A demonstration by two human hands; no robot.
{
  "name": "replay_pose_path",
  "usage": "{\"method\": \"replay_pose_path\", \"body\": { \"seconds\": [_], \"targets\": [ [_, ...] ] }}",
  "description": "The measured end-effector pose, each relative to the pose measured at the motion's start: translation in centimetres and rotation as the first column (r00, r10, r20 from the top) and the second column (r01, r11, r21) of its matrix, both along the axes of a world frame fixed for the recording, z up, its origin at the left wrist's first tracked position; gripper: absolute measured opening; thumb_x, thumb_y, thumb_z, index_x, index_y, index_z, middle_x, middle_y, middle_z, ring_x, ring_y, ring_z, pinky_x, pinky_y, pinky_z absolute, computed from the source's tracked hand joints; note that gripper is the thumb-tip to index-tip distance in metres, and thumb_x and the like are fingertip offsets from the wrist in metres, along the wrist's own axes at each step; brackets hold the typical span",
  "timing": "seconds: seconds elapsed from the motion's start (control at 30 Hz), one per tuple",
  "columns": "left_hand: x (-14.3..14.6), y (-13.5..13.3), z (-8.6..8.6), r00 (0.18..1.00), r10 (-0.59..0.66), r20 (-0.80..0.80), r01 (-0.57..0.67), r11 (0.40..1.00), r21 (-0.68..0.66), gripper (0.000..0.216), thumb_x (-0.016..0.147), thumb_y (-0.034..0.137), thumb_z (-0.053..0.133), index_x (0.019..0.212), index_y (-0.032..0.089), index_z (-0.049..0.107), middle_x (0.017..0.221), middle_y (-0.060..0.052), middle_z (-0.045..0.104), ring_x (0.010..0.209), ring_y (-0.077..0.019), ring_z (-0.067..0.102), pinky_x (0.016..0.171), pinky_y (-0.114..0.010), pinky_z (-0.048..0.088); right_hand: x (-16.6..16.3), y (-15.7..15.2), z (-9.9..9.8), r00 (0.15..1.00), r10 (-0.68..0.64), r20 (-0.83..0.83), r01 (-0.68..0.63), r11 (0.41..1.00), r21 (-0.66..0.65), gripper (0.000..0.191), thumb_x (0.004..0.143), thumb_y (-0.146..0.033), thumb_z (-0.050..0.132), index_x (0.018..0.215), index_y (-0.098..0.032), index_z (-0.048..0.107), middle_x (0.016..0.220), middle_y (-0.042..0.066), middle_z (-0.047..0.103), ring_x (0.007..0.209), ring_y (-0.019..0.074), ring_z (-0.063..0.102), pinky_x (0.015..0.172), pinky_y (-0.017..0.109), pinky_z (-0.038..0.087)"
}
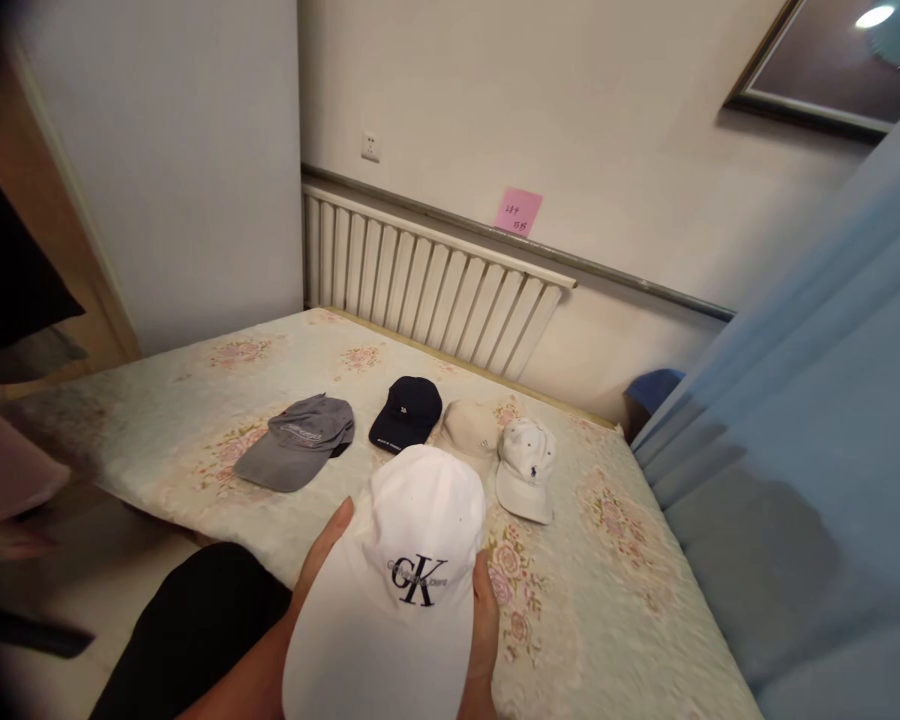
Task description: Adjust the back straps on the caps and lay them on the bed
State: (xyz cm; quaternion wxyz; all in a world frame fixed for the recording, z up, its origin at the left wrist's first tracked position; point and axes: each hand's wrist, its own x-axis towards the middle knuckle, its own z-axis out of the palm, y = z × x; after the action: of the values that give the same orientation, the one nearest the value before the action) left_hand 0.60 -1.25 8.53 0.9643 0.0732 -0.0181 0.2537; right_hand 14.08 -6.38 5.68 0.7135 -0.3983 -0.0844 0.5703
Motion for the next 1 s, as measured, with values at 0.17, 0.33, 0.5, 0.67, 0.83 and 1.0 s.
{"method": "replay_pose_path", "body": {
  "seconds": [0.17, 0.33, 0.5, 0.67, 0.83, 1.0],
  "targets": [
    [-0.2, 0.5, -0.3, 1.000, -0.007, 0.008, 0.007, 1.000, 0.015, 0.080, 0.082, 0.066, 0.036, 0.137, 0.010, 0.042, 0.119, -0.016, 0.063, 0.118, -0.0362, 0.051, 0.106, -0.049, 0.024, -0.3, -0.1, 0.3, 0.997, 0.063, -0.034, -0.063, 0.998, 0.001, 0.059, 0.071, -0.059, 0.057, 0.107, -0.014, 0.067, 0.112, 0.013, 0.068, 0.123, 0.0287, 0.049, 0.102, 0.052, 0.035],
    [0.0, 0.8, -0.5, 0.998, -0.035, -0.044, 0.035, 0.999, -0.002, 0.080, 0.080, 0.067, 0.039, 0.136, 0.010, 0.043, 0.118, -0.017, 0.064, 0.116, -0.0369, 0.053, 0.105, -0.050, 0.027, -0.3, -0.3, 0.5, 0.999, -0.043, 0.029, 0.043, 0.999, -0.024, 0.056, 0.070, -0.056, 0.060, 0.111, -0.018, 0.066, 0.112, 0.010, 0.068, 0.121, 0.0291, 0.051, 0.100, 0.049, 0.040],
    [0.1, 1.3, -0.5, 0.994, -0.047, -0.101, 0.044, 0.998, -0.037, 0.075, 0.083, 0.062, 0.041, 0.136, 0.008, 0.043, 0.117, -0.017, 0.064, 0.115, -0.0358, 0.054, 0.103, -0.048, 0.029, 0.5, -0.7, 0.1, 0.987, -0.137, 0.079, 0.139, 0.990, -0.016, 0.050, 0.070, -0.044, 0.062, 0.117, -0.029, 0.063, 0.113, 0.000, 0.068, 0.117, 0.0257, 0.055, 0.100, 0.041, 0.043],
    [0.3, 1.5, -0.6, 0.993, -0.082, -0.088, 0.079, 0.996, -0.029, 0.074, 0.083, 0.061, 0.041, 0.135, 0.009, 0.044, 0.117, -0.016, 0.064, 0.116, -0.0343, 0.053, 0.104, -0.047, 0.029, 1.0, -0.9, -0.3, 0.973, -0.198, 0.120, 0.200, 0.980, -0.006, 0.054, 0.067, -0.038, 0.066, 0.120, -0.030, 0.061, 0.113, -0.001, 0.068, 0.114, 0.0251, 0.058, 0.098, 0.038, 0.046],
    [0.6, 1.4, -0.1, 0.993, -0.070, -0.097, 0.071, 0.997, 0.005, 0.069, 0.086, 0.058, 0.039, 0.136, 0.011, 0.044, 0.117, -0.015, 0.065, 0.116, -0.0337, 0.054, 0.105, -0.048, 0.029, 0.8, -0.4, -0.4, 0.978, -0.151, 0.143, 0.152, 0.988, -0.002, 0.052, 0.068, -0.043, 0.066, 0.117, -0.027, 0.063, 0.113, 0.002, 0.069, 0.112, 0.0265, 0.059, 0.096, 0.041, 0.046],
    [0.1, 1.7, -0.6, 0.987, -0.119, -0.108, 0.120, 0.993, 0.001, 0.077, 0.083, 0.064, 0.038, 0.138, 0.011, 0.040, 0.120, -0.016, 0.062, 0.119, -0.0342, 0.052, 0.105, -0.048, 0.028, 1.1, -0.3, -0.1, 0.983, -0.041, 0.180, 0.042, 0.999, -0.004, 0.051, 0.069, -0.050, 0.065, 0.112, -0.023, 0.067, 0.111, 0.005, 0.069, 0.109, 0.0293, 0.060, 0.093, 0.045, 0.046]
  ]
}}
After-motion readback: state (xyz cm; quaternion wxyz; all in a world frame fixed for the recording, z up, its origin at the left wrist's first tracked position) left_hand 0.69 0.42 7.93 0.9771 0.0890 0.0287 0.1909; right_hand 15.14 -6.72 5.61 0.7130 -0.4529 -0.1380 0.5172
